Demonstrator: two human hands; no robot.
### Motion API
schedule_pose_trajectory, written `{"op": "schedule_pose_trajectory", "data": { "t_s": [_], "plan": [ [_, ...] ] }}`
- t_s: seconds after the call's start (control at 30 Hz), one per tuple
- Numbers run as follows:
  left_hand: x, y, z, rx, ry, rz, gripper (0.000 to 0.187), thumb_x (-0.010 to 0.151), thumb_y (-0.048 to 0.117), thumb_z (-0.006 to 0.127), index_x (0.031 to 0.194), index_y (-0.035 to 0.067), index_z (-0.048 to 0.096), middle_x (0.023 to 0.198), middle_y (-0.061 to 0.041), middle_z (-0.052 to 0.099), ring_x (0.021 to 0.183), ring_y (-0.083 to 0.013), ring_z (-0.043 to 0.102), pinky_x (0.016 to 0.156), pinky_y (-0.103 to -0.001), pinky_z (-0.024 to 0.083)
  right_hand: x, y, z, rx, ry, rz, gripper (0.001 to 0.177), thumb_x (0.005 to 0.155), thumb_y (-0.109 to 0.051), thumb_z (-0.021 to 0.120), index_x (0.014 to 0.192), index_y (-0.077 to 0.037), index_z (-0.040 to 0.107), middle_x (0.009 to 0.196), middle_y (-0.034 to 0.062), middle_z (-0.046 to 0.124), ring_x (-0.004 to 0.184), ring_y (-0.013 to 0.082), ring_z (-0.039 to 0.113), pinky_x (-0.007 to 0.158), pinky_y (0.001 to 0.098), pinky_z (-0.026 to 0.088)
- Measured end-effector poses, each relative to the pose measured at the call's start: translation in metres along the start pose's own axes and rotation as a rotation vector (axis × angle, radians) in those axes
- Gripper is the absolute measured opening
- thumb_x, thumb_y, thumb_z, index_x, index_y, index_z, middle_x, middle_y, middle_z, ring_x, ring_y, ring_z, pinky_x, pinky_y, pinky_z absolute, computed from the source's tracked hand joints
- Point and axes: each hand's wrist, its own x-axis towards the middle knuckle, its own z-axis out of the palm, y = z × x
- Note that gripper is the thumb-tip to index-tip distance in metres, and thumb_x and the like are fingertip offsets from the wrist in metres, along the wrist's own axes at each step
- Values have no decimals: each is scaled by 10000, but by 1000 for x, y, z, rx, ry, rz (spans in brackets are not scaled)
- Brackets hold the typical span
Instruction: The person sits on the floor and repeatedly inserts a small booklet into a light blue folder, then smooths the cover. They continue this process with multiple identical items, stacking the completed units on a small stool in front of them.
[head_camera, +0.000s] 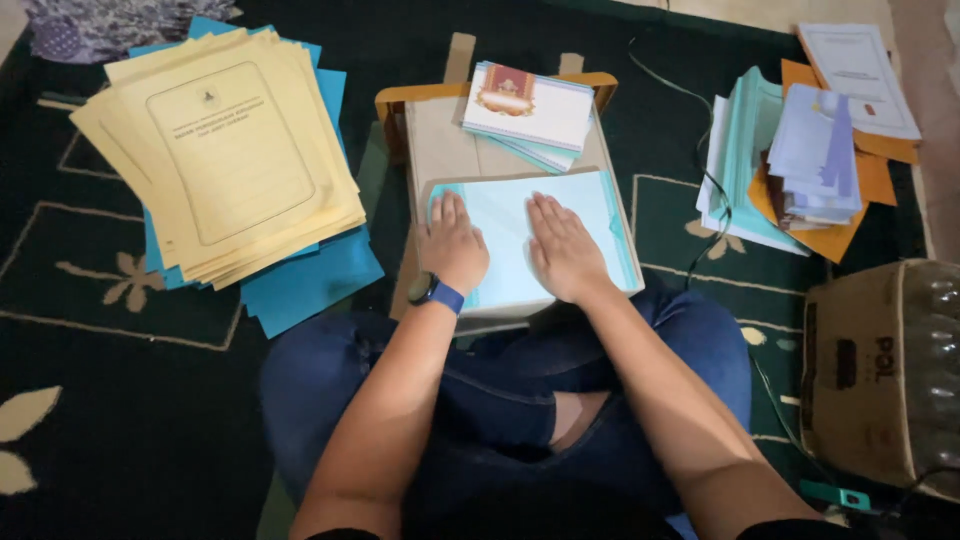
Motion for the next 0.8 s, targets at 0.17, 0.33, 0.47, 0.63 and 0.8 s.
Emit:
{"op": "schedule_pose_trajectory", "data": {
  "t_s": [0.17, 0.33, 0.47, 0.63, 0.8],
  "plan": [
    [-17, 10, -30, 66, 1, -33, 639, 1102, 378, 159, 1647, 54, 85, 1733, -148, 15, 1596, -303, -49, 1268, -534, -114, 18, 12, 13, -36, -59, 6, 641, 1077, -363, 241, 1661, -105, 191, 1730, 117, 175, 1597, 253, 164, 1290, 405, 124],
    [-15, 12, -17, 64, 21, -29, 643, 1098, 381, 152, 1647, 59, 70, 1730, -162, -15, 1595, -324, -69, 1275, -531, -129, 49, 14, 19, -62, -105, 36, 661, 1082, -407, 164, 1670, -104, 145, 1739, 114, 119, 1608, 258, 120, 1290, 419, 117],
    [-11, 13, -13, 93, 34, -37, 651, 1098, 395, 191, 1640, 51, 85, 1725, -180, 0, 1592, -344, -60, 1282, -544, -116, 51, 4, 11, -78, -76, 59, 665, 1092, -409, 167, 1666, -76, 155, 1737, 139, 129, 1608, 276, 117, 1293, 428, 107],
    [-4, 15, -7, 101, 22, -65, 655, 1099, 403, 202, 1638, 51, 84, 1723, -181, -10, 1589, -338, -77, 1280, -547, -132, 19, -5, 8, -112, -57, 66, 679, 1092, -436, 204, 1656, -60, 190, 1726, 158, 176, 1598, 293, 163, 1280, 438, 150],
    [4, 21, 6, 95, 35, -48, 646, 1098, 359, 213, 1626, 0, 117, 1719, -209, 20, 1598, -341, -51, 1278, -544, -125, 7, -9, 0, -72, -116, 80, 682, 1101, -453, 161, 1658, -59, 161, 1733, 156, 131, 1599, 293, 137, 1282, 432, 124]
  ]
}}
